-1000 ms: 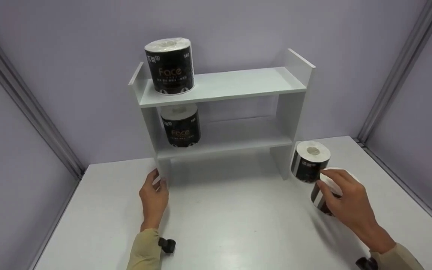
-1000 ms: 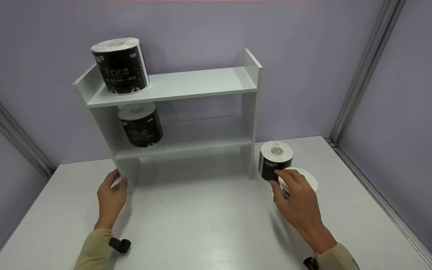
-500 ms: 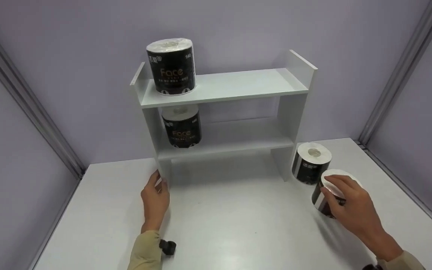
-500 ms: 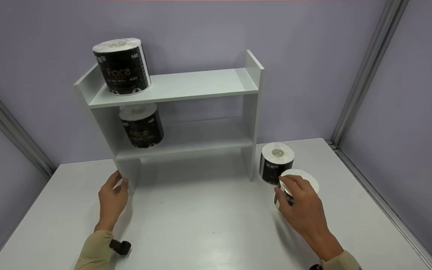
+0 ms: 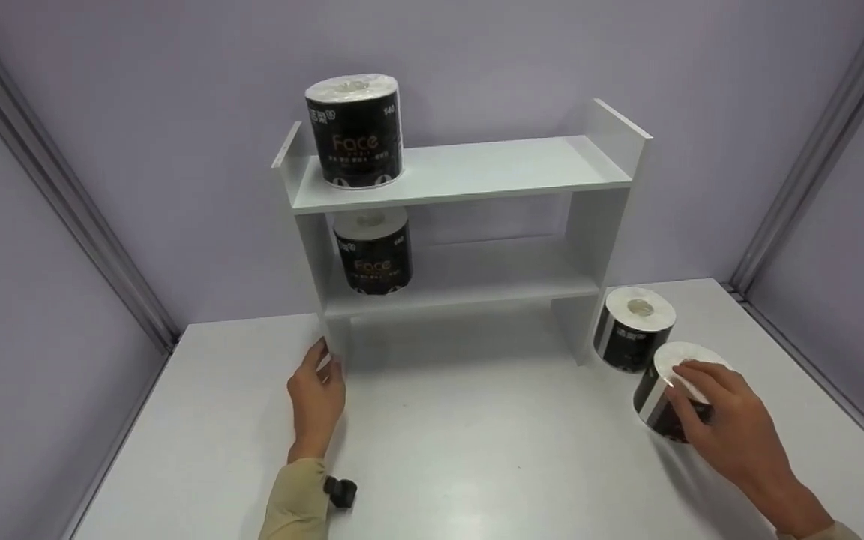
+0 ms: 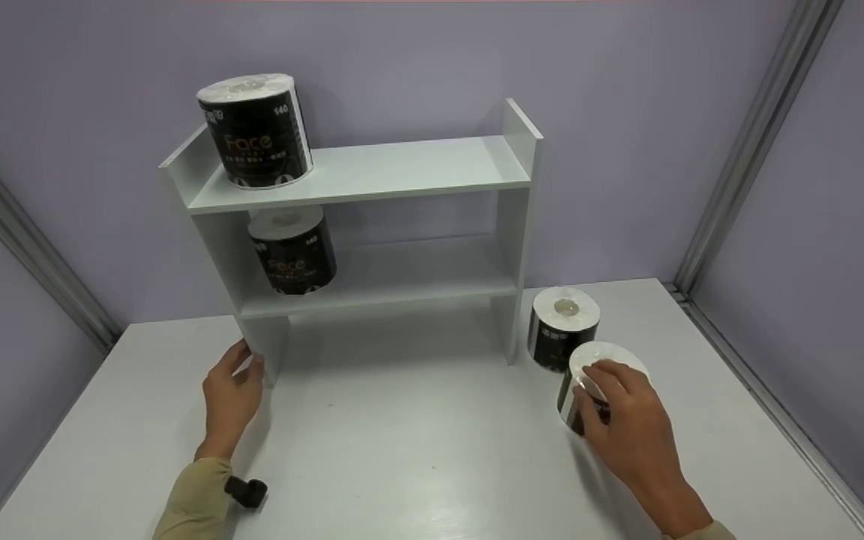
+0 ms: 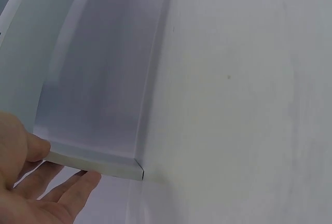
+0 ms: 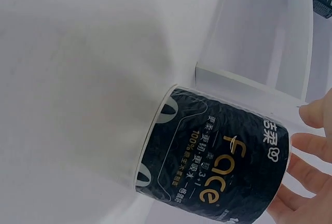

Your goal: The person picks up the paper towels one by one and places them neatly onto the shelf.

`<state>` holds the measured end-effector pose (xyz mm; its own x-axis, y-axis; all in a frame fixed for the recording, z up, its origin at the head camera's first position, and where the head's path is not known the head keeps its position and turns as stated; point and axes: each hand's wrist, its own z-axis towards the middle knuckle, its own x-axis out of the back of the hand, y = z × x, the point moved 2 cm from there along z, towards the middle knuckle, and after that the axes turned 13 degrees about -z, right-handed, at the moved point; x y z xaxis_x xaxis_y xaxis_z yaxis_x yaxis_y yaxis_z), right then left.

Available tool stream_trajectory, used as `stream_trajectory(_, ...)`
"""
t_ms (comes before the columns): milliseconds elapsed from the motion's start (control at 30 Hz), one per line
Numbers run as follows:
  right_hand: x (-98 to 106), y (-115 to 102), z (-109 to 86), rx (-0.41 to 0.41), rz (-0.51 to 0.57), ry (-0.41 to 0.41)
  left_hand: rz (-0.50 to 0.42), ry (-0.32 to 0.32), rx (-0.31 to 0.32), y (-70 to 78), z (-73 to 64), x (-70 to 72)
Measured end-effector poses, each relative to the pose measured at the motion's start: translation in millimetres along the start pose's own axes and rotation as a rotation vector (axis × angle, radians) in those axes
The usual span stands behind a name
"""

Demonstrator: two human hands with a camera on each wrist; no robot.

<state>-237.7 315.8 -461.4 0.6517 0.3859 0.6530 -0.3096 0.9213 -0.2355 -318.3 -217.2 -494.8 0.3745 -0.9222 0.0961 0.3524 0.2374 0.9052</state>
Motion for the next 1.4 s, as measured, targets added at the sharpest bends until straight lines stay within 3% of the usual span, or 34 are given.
stream_trajectory(233, -0.2, 4.0, 0.3, 0.010, -0.016, 0.006, -0.004, 0.011, -0.019, -1.3, 1.3, 2.2)
stream_trajectory(700, -1.3, 8.1, 1.8, 0.064, -0.071, 0.033, -0.013, -0.004, 0.033, 4.4, 1.3, 2.1)
stream_trajectory(1400, -3.4, 25.0, -5.0, 0.026, -0.066, 0.021, -0.020, -0.042, 0.046, -3.6, 2.6, -1.7)
